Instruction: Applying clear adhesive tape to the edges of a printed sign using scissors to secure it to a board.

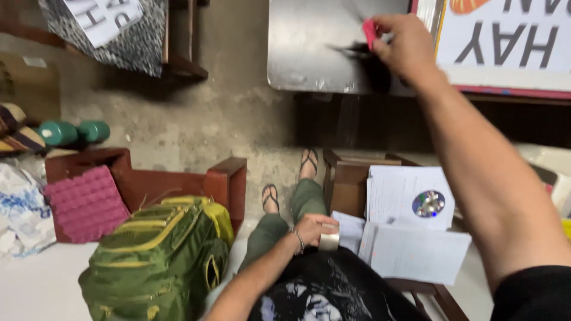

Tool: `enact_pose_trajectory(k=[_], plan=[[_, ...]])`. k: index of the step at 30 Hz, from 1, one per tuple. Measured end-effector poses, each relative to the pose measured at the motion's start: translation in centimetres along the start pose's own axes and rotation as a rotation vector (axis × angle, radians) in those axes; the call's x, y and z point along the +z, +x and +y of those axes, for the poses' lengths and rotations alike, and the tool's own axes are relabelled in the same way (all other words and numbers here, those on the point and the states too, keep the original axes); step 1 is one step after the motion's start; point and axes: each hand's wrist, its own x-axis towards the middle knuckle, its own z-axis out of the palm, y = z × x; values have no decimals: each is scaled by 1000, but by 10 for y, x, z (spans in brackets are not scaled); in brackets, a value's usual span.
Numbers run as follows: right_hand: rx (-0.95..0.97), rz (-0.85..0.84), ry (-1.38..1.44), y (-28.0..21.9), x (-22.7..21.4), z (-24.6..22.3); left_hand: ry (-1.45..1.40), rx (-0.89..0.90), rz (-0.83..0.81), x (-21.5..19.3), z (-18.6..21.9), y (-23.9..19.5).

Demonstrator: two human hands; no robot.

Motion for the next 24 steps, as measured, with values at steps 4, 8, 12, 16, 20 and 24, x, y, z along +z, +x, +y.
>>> enact_pose_trajectory(k=[4,8,12,16,20,24], plan=[[-18,-417,391,-81,-58,-58,98,-46,10,9,40,-42],[318,-1082,854,-208,-23,-36,113,26,9,9,27,-36],[563,-1410,743,-287,17,-25,146,85,1,12,26,-42],[576,-1443,753,-295,47,-38,124,96,0,9,24,-40],[500,-1488,710,-291,68,-40,65,86,-12,8,29,-50],[465,-1533,663,-274,65,-54,9,81,-56,2,17,-39]])
